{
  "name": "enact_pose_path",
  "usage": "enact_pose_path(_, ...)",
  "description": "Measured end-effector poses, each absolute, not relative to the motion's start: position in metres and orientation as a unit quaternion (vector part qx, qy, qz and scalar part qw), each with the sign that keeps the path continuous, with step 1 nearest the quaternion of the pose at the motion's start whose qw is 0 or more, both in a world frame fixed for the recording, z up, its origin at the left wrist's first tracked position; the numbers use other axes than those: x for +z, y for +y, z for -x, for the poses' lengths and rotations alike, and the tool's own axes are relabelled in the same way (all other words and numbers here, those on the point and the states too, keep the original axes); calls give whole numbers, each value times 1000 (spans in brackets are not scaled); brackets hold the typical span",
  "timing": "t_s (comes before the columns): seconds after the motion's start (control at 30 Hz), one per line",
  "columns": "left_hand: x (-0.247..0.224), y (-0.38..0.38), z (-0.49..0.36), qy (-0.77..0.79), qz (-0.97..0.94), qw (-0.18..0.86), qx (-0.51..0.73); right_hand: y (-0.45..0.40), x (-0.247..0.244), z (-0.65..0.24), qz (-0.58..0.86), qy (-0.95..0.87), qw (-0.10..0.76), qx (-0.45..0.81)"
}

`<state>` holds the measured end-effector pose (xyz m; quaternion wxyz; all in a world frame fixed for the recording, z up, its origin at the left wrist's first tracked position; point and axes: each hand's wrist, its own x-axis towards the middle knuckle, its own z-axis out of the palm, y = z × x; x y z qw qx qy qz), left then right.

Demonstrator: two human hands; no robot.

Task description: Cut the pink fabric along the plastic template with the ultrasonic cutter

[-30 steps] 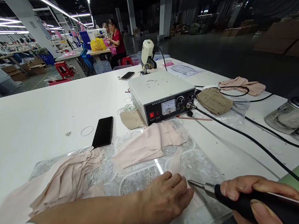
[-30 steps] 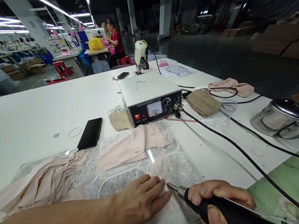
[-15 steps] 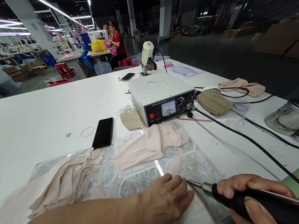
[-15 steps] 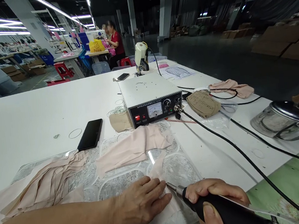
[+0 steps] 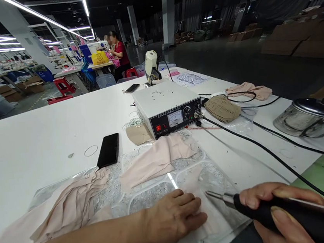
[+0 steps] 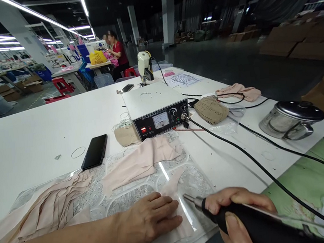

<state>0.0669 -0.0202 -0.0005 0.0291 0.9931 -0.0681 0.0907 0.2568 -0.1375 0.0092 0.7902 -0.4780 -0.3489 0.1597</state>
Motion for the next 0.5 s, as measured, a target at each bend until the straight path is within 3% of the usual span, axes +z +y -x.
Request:
enact_pose_path(0.17,2,-15,-65,-70,-992,56,91,-105,9,-256,415,-334,834,140)
enact_pose_path(0.5,2,-7,-65,-70,-989,67,114,-85,-3,-258,410,-370,818,160)
